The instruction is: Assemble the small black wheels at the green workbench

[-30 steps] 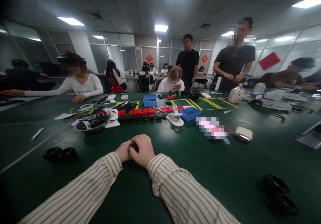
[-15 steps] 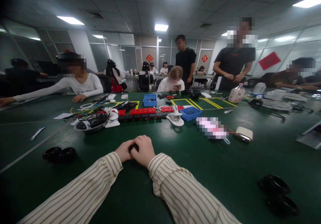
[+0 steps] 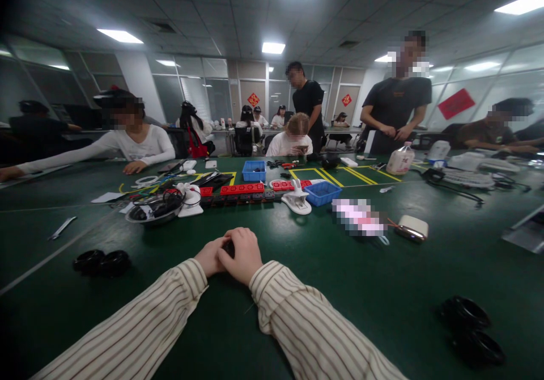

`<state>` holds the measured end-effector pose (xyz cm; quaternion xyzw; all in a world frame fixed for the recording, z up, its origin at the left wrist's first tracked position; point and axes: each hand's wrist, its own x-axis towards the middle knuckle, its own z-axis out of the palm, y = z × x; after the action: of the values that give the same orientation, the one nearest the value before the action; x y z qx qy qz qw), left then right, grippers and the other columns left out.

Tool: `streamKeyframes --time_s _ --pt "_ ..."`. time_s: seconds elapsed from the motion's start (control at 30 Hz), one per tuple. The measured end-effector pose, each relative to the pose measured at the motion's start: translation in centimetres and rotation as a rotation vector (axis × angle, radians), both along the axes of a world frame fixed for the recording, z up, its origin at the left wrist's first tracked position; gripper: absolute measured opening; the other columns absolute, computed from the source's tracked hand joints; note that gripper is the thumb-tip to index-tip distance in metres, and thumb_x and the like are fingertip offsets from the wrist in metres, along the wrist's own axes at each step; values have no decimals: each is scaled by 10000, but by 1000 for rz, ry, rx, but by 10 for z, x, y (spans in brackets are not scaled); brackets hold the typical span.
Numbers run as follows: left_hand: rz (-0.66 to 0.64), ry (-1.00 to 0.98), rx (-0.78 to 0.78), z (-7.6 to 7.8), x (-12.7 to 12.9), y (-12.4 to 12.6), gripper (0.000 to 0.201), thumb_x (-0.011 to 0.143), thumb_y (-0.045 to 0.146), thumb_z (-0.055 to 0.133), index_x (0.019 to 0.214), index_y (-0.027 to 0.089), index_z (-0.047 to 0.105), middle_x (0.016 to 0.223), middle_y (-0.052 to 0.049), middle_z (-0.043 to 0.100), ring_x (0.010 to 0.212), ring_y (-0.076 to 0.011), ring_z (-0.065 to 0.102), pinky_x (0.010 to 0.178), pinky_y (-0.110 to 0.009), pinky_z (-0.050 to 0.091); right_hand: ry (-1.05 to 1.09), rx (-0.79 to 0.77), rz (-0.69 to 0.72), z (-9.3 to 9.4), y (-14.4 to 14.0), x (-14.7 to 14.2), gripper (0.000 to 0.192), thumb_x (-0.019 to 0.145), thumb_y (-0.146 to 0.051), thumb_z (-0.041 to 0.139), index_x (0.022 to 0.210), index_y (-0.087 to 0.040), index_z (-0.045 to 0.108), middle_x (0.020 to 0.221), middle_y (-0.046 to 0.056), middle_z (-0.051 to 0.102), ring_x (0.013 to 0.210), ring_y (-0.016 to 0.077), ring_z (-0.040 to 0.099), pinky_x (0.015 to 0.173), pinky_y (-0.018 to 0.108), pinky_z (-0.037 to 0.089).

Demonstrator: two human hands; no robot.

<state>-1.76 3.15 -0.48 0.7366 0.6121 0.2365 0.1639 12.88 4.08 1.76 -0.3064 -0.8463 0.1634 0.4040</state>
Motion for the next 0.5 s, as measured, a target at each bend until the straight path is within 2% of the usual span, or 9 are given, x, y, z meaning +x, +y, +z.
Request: streamKeyframes --time_s 0.1,0.2,0.33,0.5 --pt "25 21 12 1 3 -1 513 572 296 711 1040 169 544 1014 -67 599 943 -257 573 852 -328 436 -73 -57 -113 -3 3 -2 228 733 -314 625 869 -154 537 895 46 512 871 181 448 798 315 355" --pt "29 33 11 2 4 -2 444 584 272 696 991 149 564 965 -74 605 912 -264 575 819 -335 443 -100 -71 -124 -6 6 -3 179 747 -299 624 826 -154 553 867 40 509 856 176 445 786 309 349" --pt "12 14 -8 4 4 -2 450 601 252 683 1029 185 562 1014 -42 611 942 -241 572 844 -305 437 -57 -45 -23 -6 5 -3 93 725 -182 586 811 -154 567 855 35 531 857 170 457 797 301 348" --pt "22 -2 -66 7 1 -2 353 580 225 688 922 191 606 972 -16 632 929 -242 584 827 -298 447 -55 -10 116 -2 2 0 158 656 -68 490 747 -168 572 806 1 574 861 152 501 852 288 344"
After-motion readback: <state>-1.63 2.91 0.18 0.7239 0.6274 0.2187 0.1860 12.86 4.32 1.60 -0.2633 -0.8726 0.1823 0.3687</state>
